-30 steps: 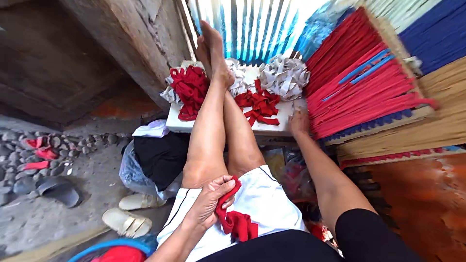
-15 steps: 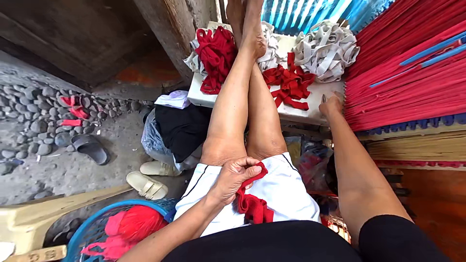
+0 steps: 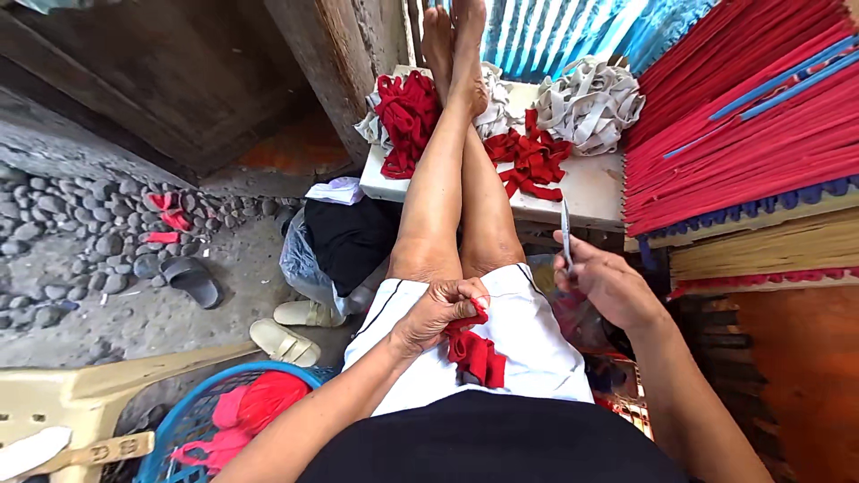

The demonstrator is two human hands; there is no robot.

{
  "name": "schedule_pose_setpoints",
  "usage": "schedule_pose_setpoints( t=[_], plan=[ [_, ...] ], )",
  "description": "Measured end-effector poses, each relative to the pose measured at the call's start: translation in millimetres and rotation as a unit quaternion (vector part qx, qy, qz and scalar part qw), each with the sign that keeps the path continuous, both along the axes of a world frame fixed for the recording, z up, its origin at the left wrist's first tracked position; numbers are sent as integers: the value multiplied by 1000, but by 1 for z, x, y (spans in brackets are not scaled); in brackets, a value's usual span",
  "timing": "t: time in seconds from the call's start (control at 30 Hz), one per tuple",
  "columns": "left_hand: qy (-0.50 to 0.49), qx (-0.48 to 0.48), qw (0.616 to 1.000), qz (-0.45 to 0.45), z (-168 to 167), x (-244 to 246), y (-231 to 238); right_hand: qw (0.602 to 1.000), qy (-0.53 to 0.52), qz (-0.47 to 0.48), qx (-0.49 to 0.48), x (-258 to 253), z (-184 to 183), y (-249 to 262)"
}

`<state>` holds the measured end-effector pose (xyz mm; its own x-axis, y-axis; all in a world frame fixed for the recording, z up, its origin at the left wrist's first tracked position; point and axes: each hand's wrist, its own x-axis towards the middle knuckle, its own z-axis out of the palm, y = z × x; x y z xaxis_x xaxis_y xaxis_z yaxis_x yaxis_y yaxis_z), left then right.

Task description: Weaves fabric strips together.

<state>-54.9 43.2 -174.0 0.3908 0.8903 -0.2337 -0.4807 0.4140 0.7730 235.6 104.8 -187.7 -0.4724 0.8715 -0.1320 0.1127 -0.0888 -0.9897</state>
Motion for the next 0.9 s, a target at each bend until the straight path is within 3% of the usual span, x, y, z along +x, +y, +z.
schedule_pose_setpoints(
  t=[0.07,0.13,0.3,0.43,0.57,0.9],
  plan=[
    [-115,128,983,-63,-63,-9,4,996,48,72,-8,-6,8,-18],
    [-140,161,973,-82,-77,-9,6,991,79,103,-24,-13,12,-34],
    [-98,134,984,-63,-73,-7,5,999,-15,46,11,-28,6,-67],
    [-53,134,988,-53,-72,-6,4,987,-112,61,95,-37,-4,-85],
    [-33,131,989,-53,-73,-4,4,967,-154,83,184,-43,-13,-91],
    [-1,119,991,-59,-76,-1,5,956,-182,93,212,-48,-12,-90]
  ],
)
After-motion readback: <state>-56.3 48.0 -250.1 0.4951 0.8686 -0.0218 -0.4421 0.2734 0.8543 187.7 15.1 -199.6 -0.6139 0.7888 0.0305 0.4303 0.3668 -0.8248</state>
